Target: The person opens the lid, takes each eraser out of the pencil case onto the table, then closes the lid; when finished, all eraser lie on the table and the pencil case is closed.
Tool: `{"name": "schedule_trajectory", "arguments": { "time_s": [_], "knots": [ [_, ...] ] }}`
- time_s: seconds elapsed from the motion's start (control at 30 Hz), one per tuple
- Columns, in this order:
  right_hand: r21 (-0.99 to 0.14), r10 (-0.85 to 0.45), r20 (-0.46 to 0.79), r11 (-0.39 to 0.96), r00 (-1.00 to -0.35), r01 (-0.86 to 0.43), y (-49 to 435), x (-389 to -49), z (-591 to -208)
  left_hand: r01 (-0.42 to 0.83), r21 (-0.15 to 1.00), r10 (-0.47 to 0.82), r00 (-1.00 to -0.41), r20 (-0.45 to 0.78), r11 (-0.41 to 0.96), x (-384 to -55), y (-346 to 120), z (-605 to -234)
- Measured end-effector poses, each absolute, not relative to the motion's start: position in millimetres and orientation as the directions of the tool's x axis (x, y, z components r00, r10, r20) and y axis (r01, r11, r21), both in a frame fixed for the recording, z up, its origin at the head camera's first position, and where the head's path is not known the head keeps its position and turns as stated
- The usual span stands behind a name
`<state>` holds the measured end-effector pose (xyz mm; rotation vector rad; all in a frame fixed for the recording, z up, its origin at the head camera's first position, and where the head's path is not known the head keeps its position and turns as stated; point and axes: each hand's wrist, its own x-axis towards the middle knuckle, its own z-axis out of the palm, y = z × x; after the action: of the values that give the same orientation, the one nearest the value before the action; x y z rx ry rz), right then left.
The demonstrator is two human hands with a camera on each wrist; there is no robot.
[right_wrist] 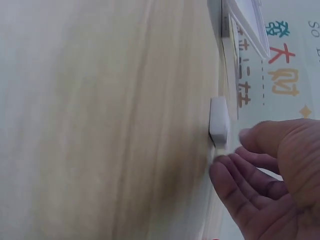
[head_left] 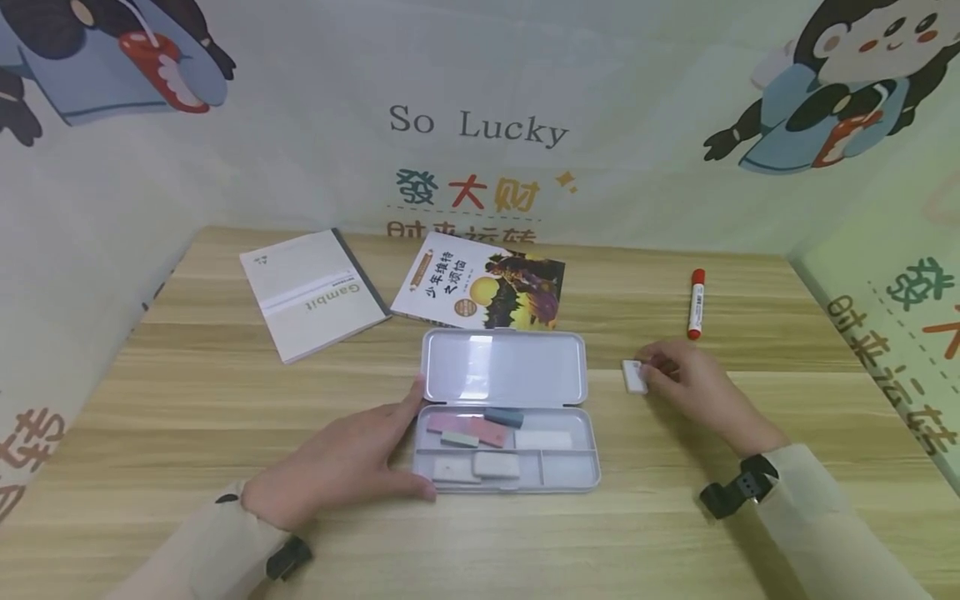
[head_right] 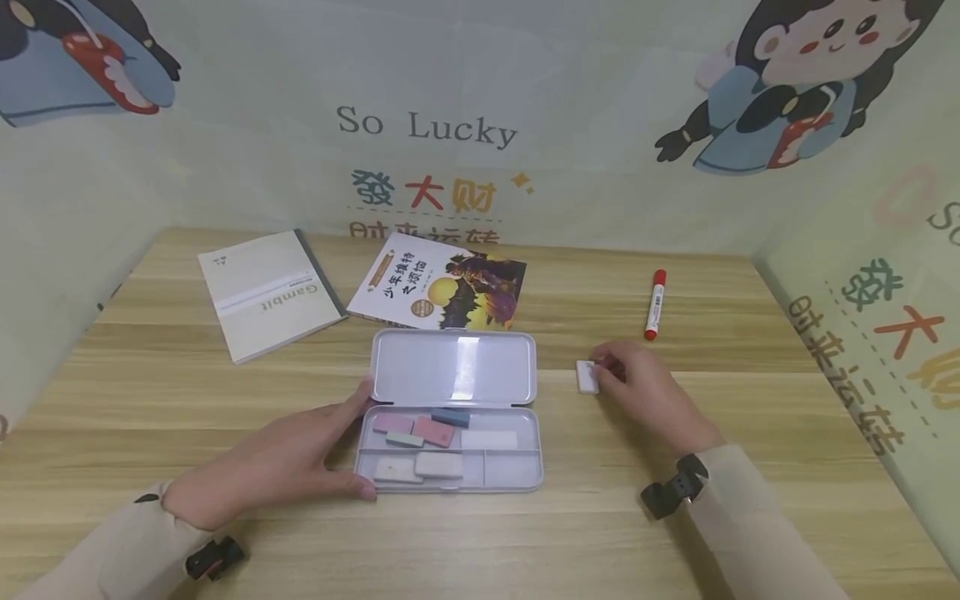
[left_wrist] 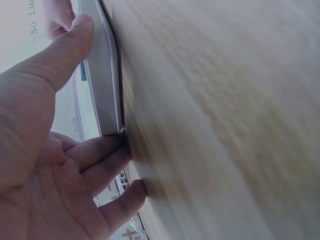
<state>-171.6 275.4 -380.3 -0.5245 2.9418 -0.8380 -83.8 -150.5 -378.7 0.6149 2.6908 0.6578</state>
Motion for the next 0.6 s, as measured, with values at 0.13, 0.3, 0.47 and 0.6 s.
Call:
{"name": "schedule_trajectory", "arguments": {
  "time_s": [0.13,0.3,0.47,0.6],
  "knots": [
    [-0.498,-0.334,0.146,0.788,-0.931,-0.361,266,-165,-376,0.332,0.498,0.474,-0.860,-0.188,0.801,-84,-151,-378],
    [-0.454,-0.444,0.304,0.711,-0.843,-0.538,244,-154,-369,0.327,0.502,0.472,-0.860,-0.193,0.801,-85,-151,-377],
    [-0.495,-0.608,0.251,0.588,-0.753,-0.639,217,-137,-358,0.334,0.495,0.474,-0.860,-0.189,0.802,-84,-150,-376],
    [-0.497,-0.691,0.056,0.606,-0.720,-0.620,197,-123,-351,0.339,0.490,0.474,-0.862,-0.181,0.803,-84,-150,-375]
  ]
}}
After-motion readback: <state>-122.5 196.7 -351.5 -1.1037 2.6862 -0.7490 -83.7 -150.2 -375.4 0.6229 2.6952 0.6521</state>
